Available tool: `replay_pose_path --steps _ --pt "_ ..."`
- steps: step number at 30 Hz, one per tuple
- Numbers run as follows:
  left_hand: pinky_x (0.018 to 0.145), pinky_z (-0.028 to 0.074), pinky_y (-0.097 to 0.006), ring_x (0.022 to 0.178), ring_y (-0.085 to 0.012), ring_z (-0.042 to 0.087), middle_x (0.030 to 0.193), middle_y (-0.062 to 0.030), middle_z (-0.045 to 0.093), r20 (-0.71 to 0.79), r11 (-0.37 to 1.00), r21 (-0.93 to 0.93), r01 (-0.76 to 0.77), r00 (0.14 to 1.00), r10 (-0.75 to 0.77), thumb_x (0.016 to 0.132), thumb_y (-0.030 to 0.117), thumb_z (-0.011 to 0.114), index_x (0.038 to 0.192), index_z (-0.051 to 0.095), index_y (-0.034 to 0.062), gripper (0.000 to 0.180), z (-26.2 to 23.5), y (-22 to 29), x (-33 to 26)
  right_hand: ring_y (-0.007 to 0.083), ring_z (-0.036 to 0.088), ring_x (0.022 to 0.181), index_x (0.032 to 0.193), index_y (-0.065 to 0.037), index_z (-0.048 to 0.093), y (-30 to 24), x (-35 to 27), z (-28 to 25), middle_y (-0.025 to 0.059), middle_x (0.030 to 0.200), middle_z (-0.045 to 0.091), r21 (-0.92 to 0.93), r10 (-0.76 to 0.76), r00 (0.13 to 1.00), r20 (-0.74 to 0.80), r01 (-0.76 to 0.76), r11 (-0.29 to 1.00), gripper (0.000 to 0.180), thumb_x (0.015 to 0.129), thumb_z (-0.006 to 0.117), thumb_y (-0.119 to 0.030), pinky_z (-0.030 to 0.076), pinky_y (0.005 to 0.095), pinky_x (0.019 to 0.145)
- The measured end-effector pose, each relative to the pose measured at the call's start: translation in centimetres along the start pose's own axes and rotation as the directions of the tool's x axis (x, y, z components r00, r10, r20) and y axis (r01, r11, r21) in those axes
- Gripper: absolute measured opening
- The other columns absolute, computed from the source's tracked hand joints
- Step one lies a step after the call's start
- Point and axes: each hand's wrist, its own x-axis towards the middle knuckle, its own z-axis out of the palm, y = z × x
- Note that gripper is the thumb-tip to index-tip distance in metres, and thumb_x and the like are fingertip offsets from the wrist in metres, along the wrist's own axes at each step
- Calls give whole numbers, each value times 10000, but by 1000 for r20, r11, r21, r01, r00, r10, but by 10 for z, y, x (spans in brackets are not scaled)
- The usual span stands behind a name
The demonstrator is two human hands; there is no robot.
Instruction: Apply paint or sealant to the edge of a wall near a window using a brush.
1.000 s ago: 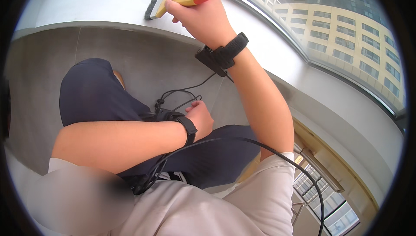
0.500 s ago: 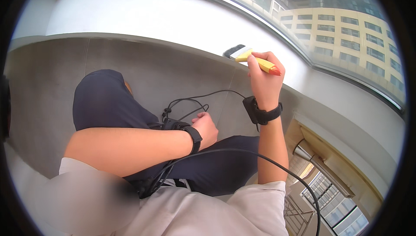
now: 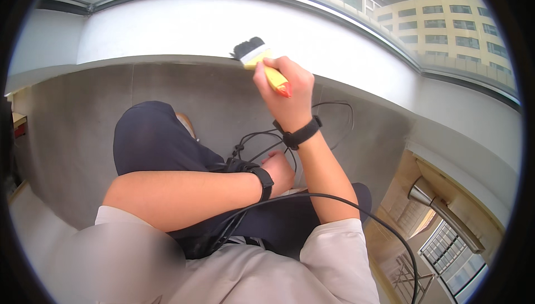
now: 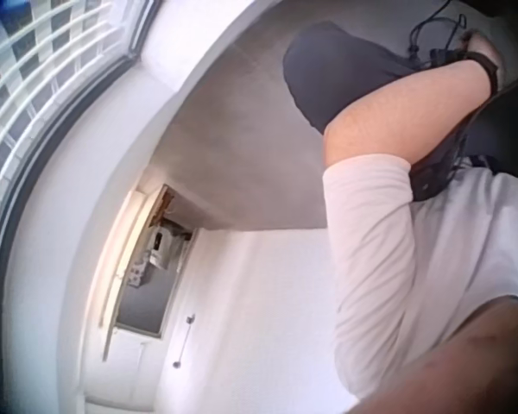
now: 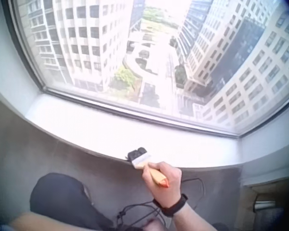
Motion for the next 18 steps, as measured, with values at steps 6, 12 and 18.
replay_pose_path --steps 6,12,18 --pt "750 477 -515 686 -344 685 774 -112 722 -57 998 -10 54 997 -55 819 150 644 908 790 82 184 0 2 -4 259 614 516 771 -13 645 -2 -7 -47 132 633 631 -319 41 981 -189 -101 942 141 810 770 -65 478 319 523" --pt "770 503 -410 907 -268 685 1022 -119 726 -197 906 -378 191 939 -280 929 226 619 1195 702 123 298 44 12 36 256 677 651 916 -38 704 -33 8 29 123 775 679 80 -241 968 71 235 969 154 815 814 -75 521 326 582" --pt "820 506 -415 1021 -272 696 1138 -105 730 -361 726 -681 99 817 -451 957 219 595 1237 696 128 311 49 14 27 316 662 641 870 -20 677 -10 -2 32 143 744 664 130 -77 997 -28 80 988 99 836 752 -74 536 375 592"
